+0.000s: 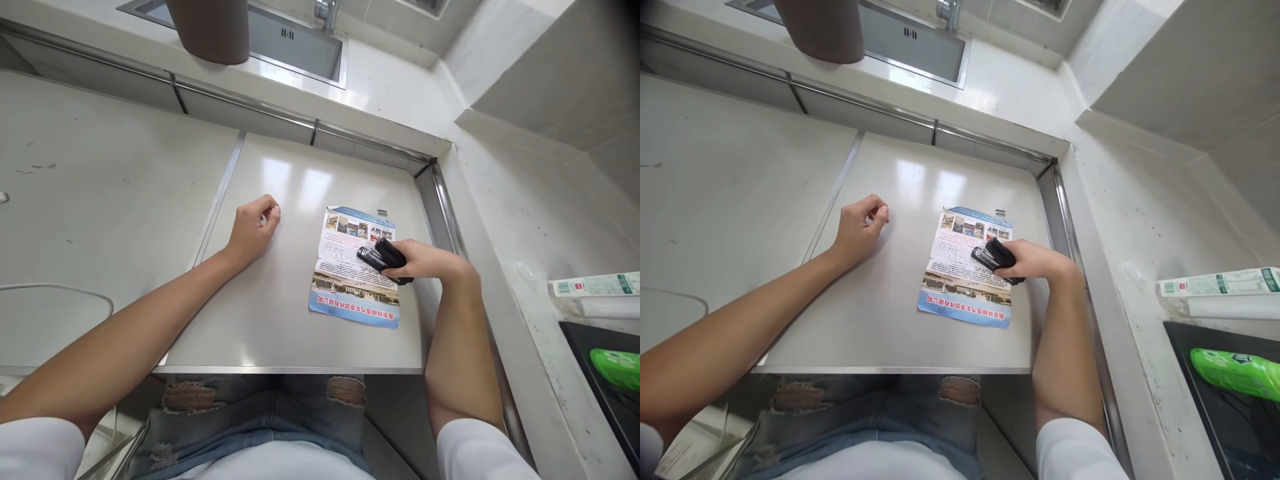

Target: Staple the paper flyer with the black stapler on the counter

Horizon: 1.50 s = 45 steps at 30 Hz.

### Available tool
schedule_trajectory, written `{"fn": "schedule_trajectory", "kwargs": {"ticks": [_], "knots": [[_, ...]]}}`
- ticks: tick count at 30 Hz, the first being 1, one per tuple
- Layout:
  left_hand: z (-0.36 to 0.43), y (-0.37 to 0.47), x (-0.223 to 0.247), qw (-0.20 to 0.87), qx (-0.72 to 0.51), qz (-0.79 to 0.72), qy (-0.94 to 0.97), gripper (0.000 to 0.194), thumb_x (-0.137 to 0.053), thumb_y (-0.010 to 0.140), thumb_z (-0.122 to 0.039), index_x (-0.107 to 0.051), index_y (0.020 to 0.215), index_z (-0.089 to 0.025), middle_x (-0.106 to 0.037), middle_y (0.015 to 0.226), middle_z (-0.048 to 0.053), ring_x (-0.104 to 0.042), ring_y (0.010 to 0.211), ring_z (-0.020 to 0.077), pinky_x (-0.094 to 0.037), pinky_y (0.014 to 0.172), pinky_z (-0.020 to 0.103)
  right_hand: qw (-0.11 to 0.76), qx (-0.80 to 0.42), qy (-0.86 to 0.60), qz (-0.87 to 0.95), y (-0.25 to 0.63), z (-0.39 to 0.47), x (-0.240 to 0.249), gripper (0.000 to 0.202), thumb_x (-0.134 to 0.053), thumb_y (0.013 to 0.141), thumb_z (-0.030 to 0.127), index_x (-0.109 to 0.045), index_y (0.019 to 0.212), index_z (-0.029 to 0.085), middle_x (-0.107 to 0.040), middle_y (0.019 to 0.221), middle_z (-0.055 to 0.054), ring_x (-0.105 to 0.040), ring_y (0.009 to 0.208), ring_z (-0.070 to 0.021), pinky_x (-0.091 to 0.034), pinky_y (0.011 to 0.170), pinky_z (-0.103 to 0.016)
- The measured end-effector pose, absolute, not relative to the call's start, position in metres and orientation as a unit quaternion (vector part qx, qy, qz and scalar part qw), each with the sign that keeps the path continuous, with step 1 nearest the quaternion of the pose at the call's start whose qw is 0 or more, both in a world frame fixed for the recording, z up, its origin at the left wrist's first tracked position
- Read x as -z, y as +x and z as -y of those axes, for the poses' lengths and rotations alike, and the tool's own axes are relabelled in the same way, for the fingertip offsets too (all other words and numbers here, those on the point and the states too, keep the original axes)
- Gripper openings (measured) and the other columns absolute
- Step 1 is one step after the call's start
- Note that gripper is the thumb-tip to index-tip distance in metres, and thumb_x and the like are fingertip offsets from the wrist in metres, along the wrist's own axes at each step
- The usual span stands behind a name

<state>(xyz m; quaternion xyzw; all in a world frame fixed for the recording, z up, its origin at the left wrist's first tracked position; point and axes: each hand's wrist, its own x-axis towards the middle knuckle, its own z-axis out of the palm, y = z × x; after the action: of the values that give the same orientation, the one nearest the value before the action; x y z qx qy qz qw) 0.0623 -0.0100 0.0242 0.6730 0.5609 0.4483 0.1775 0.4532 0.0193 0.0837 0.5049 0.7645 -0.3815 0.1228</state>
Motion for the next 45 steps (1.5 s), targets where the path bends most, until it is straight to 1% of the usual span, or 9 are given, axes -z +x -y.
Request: {"fn": "schedule_trajectory", "kwargs": {"ticks": [4, 7, 10, 14, 17, 21, 30, 41, 45], "knots": [[0.011, 0.063, -0.026, 0.187, -0.448, -0.563, 0.669, 0.024, -0.053, 0.095, -0.026, -0.055, 0.072, -0.022, -0.058, 0.067, 0.0, -0.053, 0.065, 0.0165, -0.044, 0.067, 0.031, 0.122, 0.405, 0.495, -0.76, 0.459, -0.02, -0.088, 0.046, -0.082, 0.072, 0.062, -0.067, 0.092, 0.024, -0.073, 0.093, -0.006, -0.065, 0.077, -0.0252, -0.049, 0.061, -0.034], [0.011, 0.063, -0.026, 0.179, -0.455, -0.59, 0.643, 0.027, -0.055, 0.092, -0.023, -0.05, 0.066, -0.022, -0.047, 0.06, -0.002, -0.044, 0.058, 0.0148, -0.037, 0.06, 0.031, 0.086, 0.41, 0.464, -0.78, 0.463, -0.023, -0.092, 0.051, -0.076, 0.074, 0.07, -0.067, 0.093, 0.023, -0.069, 0.088, -0.004, -0.06, 0.075, -0.0223, -0.047, 0.062, -0.033], [0.009, 0.06, -0.024, 0.167, -0.47, -0.618, 0.608, 0.03, -0.056, 0.09, -0.02, -0.045, 0.062, -0.022, -0.041, 0.056, -0.003, -0.038, 0.055, 0.0142, -0.031, 0.056, 0.032, -0.021, 0.369, 0.484, -0.793, 0.466, -0.03, -0.083, 0.053, -0.059, 0.085, 0.075, -0.062, 0.081, 0.022, -0.058, 0.074, -0.002, -0.052, 0.07, -0.0192, -0.042, 0.064, -0.032], [0.005, 0.056, -0.018, 0.176, -0.472, -0.629, 0.593, 0.034, -0.057, 0.089, -0.019, -0.041, 0.059, -0.022, -0.039, 0.055, -0.003, -0.037, 0.055, 0.0137, -0.03, 0.056, 0.032, -0.255, 0.148, 0.629, -0.72, 0.471, -0.047, -0.047, 0.054, -0.046, 0.095, 0.067, -0.038, 0.063, 0.025, -0.037, 0.062, 0.0, -0.04, 0.065, -0.0179, -0.032, 0.063, -0.033], [0.003, 0.055, -0.016, 0.185, -0.465, -0.634, 0.59, 0.036, -0.058, 0.09, -0.02, -0.04, 0.059, -0.021, -0.038, 0.054, -0.003, -0.036, 0.055, 0.0133, -0.03, 0.057, 0.032, -0.307, 0.08, 0.663, -0.678, 0.478, -0.063, -0.019, 0.052, -0.052, 0.094, 0.06, -0.031, 0.059, 0.026, -0.031, 0.059, 0.001, -0.033, 0.062, -0.0171, -0.031, 0.063, -0.035], [0.003, 0.056, -0.018, 0.197, -0.451, -0.64, 0.591, 0.036, -0.058, 0.09, -0.021, -0.04, 0.059, -0.021, -0.039, 0.055, -0.003, -0.037, 0.056, 0.0137, -0.03, 0.057, 0.032, -0.358, 0.104, 0.669, -0.642, 0.491, -0.078, 0.0, 0.051, -0.055, 0.093, 0.058, -0.039, 0.058, 0.026, -0.035, 0.056, 0.002, -0.034, 0.059, -0.0165, -0.031, 0.06, -0.034], [0.003, 0.057, -0.02, 0.212, -0.463, -0.635, 0.581, 0.037, -0.059, 0.087, -0.018, -0.041, 0.055, -0.022, -0.038, 0.053, -0.002, -0.037, 0.054, 0.0155, -0.027, 0.056, 0.033, -0.383, 0.129, 0.637, -0.657, 0.5, -0.088, 0.012, 0.056, -0.065, 0.093, 0.058, -0.039, 0.055, 0.025, -0.035, 0.055, 0.004, -0.034, 0.055, -0.0147, -0.034, 0.057, -0.032], [0.002, 0.057, -0.017, 0.288, -0.542, -0.583, 0.533, 0.037, -0.069, 0.079, -0.013, -0.045, 0.052, -0.022, -0.035, 0.051, -0.003, -0.032, 0.053, 0.0149, -0.021, 0.053, 0.032, -0.364, 0.118, 0.644, -0.663, 0.497, -0.087, 0.007, 0.057, -0.061, 0.092, 0.064, -0.041, 0.056, 0.025, -0.035, 0.054, 0.004, -0.035, 0.056, -0.0149, -0.033, 0.057, -0.032], [0.002, 0.057, -0.017, 0.273, -0.529, -0.586, 0.55, 0.038, -0.067, 0.081, -0.012, -0.044, 0.052, -0.022, -0.034, 0.051, -0.003, -0.032, 0.053, 0.0149, -0.022, 0.054, 0.032, -0.36, 0.116, 0.646, -0.663, 0.497, -0.087, 0.008, 0.057, -0.059, 0.091, 0.066, -0.039, 0.056, 0.025, -0.032, 0.054, 0.004, -0.033, 0.056, -0.0145, -0.031, 0.056, -0.031]]}}
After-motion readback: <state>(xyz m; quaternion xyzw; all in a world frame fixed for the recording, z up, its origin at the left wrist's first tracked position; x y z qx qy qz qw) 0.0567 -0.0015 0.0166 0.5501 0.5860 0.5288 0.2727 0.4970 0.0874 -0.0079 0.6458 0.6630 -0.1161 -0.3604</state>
